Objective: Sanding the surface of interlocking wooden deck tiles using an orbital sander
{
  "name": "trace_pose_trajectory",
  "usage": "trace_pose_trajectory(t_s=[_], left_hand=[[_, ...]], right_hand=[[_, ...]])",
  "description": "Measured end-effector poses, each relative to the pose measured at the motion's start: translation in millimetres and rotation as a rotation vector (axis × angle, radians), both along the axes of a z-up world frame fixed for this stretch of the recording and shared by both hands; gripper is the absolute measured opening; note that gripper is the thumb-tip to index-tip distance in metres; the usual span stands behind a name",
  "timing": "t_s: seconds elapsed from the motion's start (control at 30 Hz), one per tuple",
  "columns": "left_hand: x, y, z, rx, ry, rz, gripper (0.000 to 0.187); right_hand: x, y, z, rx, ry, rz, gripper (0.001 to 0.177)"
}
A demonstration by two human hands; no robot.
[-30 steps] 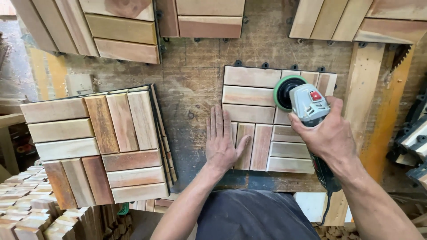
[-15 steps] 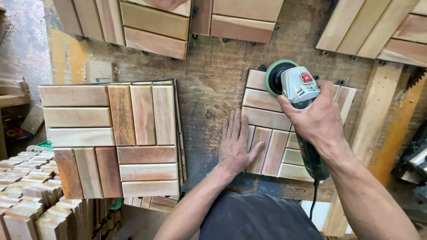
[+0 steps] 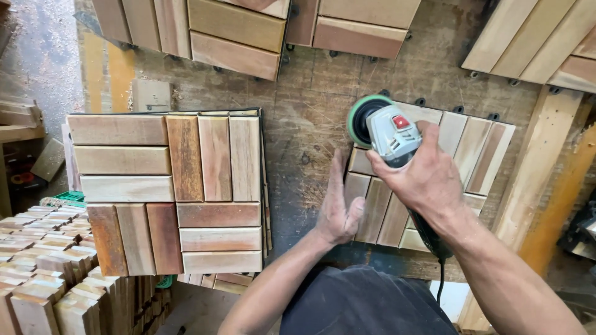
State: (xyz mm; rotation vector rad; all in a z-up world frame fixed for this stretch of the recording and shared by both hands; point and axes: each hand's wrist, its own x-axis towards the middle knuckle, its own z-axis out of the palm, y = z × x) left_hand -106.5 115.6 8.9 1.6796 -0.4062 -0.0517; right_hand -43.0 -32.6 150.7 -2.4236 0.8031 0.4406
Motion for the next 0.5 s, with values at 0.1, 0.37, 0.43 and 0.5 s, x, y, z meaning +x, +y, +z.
trace_pose_trajectory(t_s=[0.1, 0.37, 0.43, 0.5], left_hand=[[14.8, 3.5, 7.0, -0.151, 0.044, -0.003, 0.076], [81.9, -16.5, 10.6, -0.139, 0.072, -0.002, 0.062], [99.7, -27.3, 1.6, -0.116, 0.096, -0.041, 0.059], [114.6, -41.5, -14.7, 0.220, 0.012, -0.149, 0.053]], right_hand=[[-22.3, 3.8, -0.2, 0.025, 0.001, 0.033, 0.082], [-67.6, -10.6, -4.4, 0.026, -0.034, -0.037, 0.080], [-74.9, -22.8, -5.2, -0.007, -0.017, -0.067, 0.082], [-84.8, -37.6, -8.0, -0.053, 0.032, -0.095, 0.088]])
